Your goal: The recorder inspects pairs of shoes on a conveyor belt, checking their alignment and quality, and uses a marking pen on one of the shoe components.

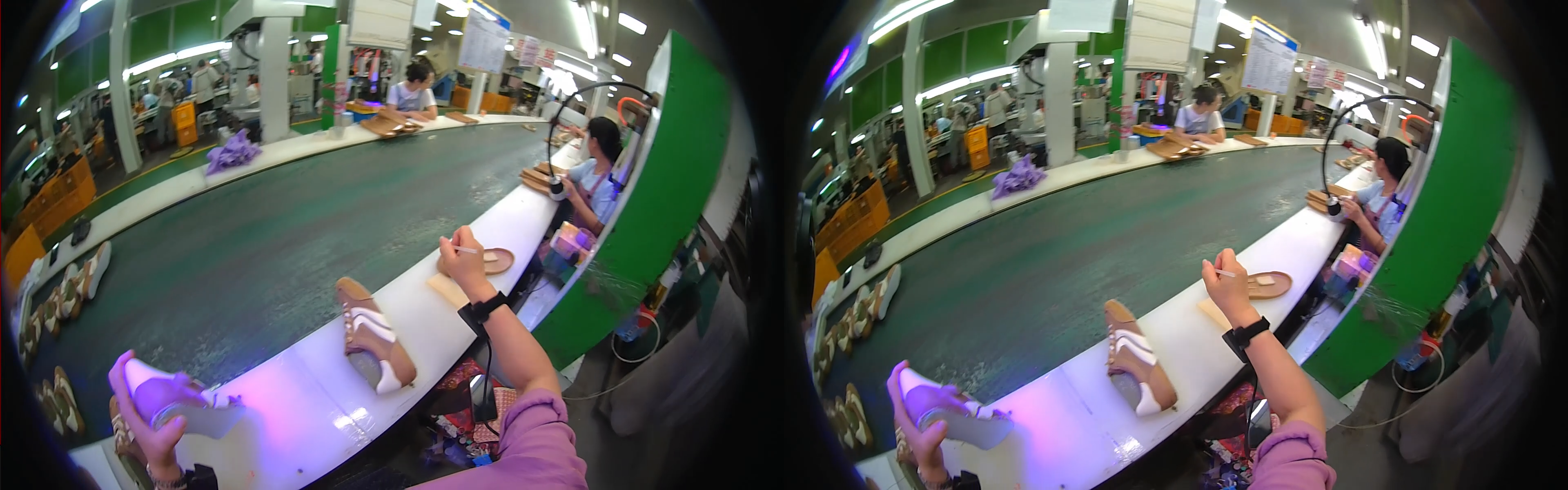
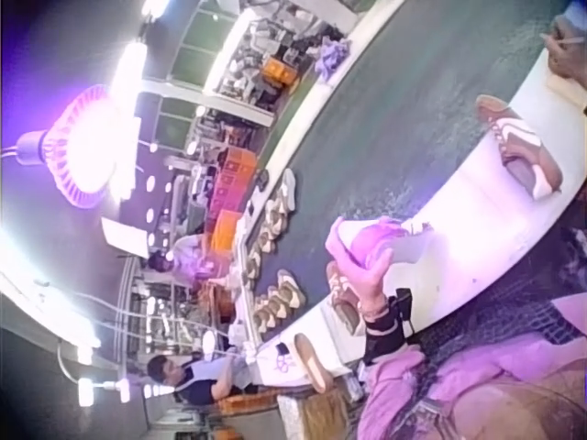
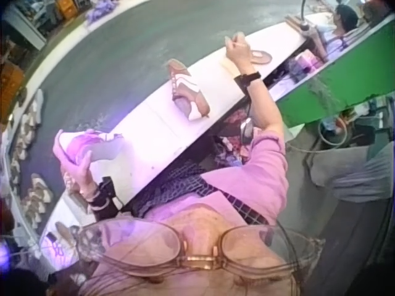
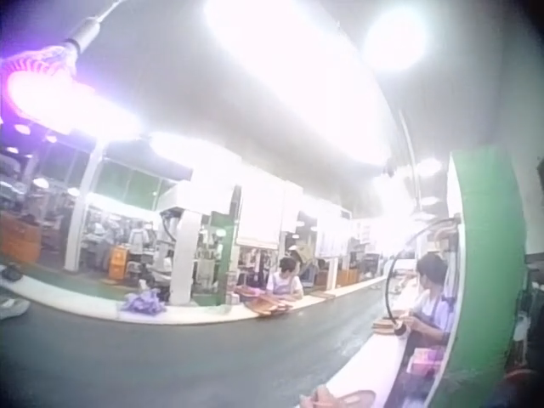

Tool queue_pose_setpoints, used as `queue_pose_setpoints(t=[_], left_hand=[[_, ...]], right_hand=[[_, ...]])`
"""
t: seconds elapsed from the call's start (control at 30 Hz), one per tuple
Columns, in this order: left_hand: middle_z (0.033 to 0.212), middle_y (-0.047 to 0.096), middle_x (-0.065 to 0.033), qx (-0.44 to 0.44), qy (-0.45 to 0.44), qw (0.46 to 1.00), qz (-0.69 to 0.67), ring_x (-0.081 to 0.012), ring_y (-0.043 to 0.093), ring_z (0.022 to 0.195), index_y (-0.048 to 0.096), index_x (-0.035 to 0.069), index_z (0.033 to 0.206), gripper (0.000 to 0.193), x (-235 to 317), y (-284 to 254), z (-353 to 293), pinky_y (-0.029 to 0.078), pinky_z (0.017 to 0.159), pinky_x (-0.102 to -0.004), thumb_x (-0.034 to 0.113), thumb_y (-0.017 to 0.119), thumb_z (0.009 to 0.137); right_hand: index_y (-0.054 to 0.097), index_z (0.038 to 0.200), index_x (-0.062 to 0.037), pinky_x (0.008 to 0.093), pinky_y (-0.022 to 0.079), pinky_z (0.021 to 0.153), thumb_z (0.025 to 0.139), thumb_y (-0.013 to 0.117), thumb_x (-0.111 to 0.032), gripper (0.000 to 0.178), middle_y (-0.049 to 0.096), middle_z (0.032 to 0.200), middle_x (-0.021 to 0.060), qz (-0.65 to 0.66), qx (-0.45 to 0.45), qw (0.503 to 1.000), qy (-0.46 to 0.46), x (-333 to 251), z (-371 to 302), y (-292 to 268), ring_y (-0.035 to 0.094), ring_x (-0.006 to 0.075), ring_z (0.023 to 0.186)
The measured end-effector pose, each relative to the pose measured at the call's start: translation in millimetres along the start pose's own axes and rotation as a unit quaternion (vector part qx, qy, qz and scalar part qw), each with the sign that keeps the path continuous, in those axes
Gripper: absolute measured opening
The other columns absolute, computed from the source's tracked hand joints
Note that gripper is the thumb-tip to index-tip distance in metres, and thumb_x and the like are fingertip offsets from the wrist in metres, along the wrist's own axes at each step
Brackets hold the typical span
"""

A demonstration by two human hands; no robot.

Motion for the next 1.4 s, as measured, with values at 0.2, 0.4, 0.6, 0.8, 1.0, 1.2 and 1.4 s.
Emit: queue_pose_setpoints(t=[0.2, 0.4, 0.6, 0.8, 1.0, 1.2, 1.4], left_hand=[[0.108, 0.046, -0.0126, 0.023, 0.175, 0.94, 0.293, -0.0284, 0.046, 0.106, 0.052, 0.003, 0.123, 0.092, 5.4, -5.4, 21.2, 0.04, 0.092, -0.0393, 0.044, 0.081, 0.046], [0.11, 0.044, -0.0163, -0.028, 0.181, 0.929, 0.321, -0.0282, 0.048, 0.102, 0.047, -0.001, 0.128, 0.09, 24.4, -1.0, 7.8, 0.044, 0.088, -0.035, 0.029, 0.084, 0.051], [0.111, 0.043, -0.0135, -0.061, 0.186, 0.934, 0.299, -0.0238, 0.05, 0.1, 0.045, 0.0, 0.131, 0.089, 21.6, -12.3, -12.8, 0.046, 0.086, -0.0316, 0.021, 0.082, 0.053], [0.112, 0.045, -0.0137, -0.079, 0.198, 0.937, 0.278, -0.0247, 0.053, 0.1, 0.045, 0.0, 0.131, 0.086, 23.3, -16.3, -18.1, 0.047, 0.086, -0.0328, 0.015, 0.079, 0.054], [0.111, 0.048, -0.0144, -0.072, 0.226, 0.936, 0.26, -0.0255, 0.054, 0.099, 0.046, 0.001, 0.131, 0.086, 20.1, -15.4, -14.5, 0.048, 0.085, -0.0335, 0.015, 0.079, 0.053], [0.109, 0.053, -0.0149, -0.071, 0.254, 0.932, 0.249, -0.0268, 0.056, 0.098, 0.05, 0.001, 0.129, 0.083, 20.2, -16.2, -11.7, 0.048, 0.086, -0.034, 0.016, 0.079, 0.053], [0.109, 0.055, -0.0151, -0.064, 0.267, 0.926, 0.259, -0.0275, 0.056, 0.099, 0.052, 0.001, 0.126, 0.081, 19.5, -18.4, -7.6, 0.048, 0.085, -0.0345, 0.016, 0.08, 0.052]], right_hand=[[0.054, 0.104, -0.0015, 0.0271, 0.051, 0.07, 0.094, 0.052, -0.019, 0.021, 0.064, 0.089, 0.0075, 0.441, -0.187, 0.878, 0.004, -156.6, -48.8, -2.0, 0.062, 0.0145, 0.081], [0.05, 0.124, 0.001, 0.0333, 0.047, 0.09, 0.081, 0.068, -0.014, 0.05, 0.06, 0.112, 0.0182, 0.367, -0.288, 0.833, -0.295, -263.4, -103.7, 4.3, 0.059, 0.0261, 0.105], [0.038, 0.134, 0.0053, 0.0387, 0.041, 0.101, 0.069, 0.078, -0.018, 0.079, 0.049, 0.128, 0.0247, 0.421, -0.346, 0.748, -0.378, -325.0, -137.3, 24.7, 0.051, 0.0369, 0.12], [0.037, 0.135, 0.0054, 0.0374, 0.046, 0.095, 0.067, 0.076, -0.019, 0.082, 0.051, 0.125, 0.026, 0.424, -0.324, 0.743, -0.403, -334.4, -145.1, 26.7, 0.055, 0.0361, 0.114], [0.041, 0.132, 0.0061, 0.0373, 0.049, 0.091, 0.066, 0.077, -0.018, 0.079, 0.056, 0.118, 0.0256, 0.409, -0.287, 0.768, -0.402, -330.8, -149.0, 27.2, 0.06, 0.0357, 0.107], [0.043, 0.13, 0.0075, 0.0368, 0.052, 0.086, 0.066, 0.076, -0.015, 0.075, 0.057, 0.114, 0.0268, 0.401, -0.247, 0.769, -0.432, -331.8, -149.4, 25.3, 0.062, 0.0349, 0.103], [0.046, 0.128, 0.0086, 0.0365, 0.052, 0.085, 0.066, 0.075, -0.013, 0.071, 0.06, 0.109, 0.0259, 0.407, -0.231, 0.774, -0.428, -335.1, -149.9, 26.7, 0.064, 0.035, 0.099]])
Point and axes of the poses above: each hand's wrist, its own z-axis towards the middle knuckle, its own y-axis out of the palm, x = y × z, the point moved 1 cm from there along z, towards the middle knuckle
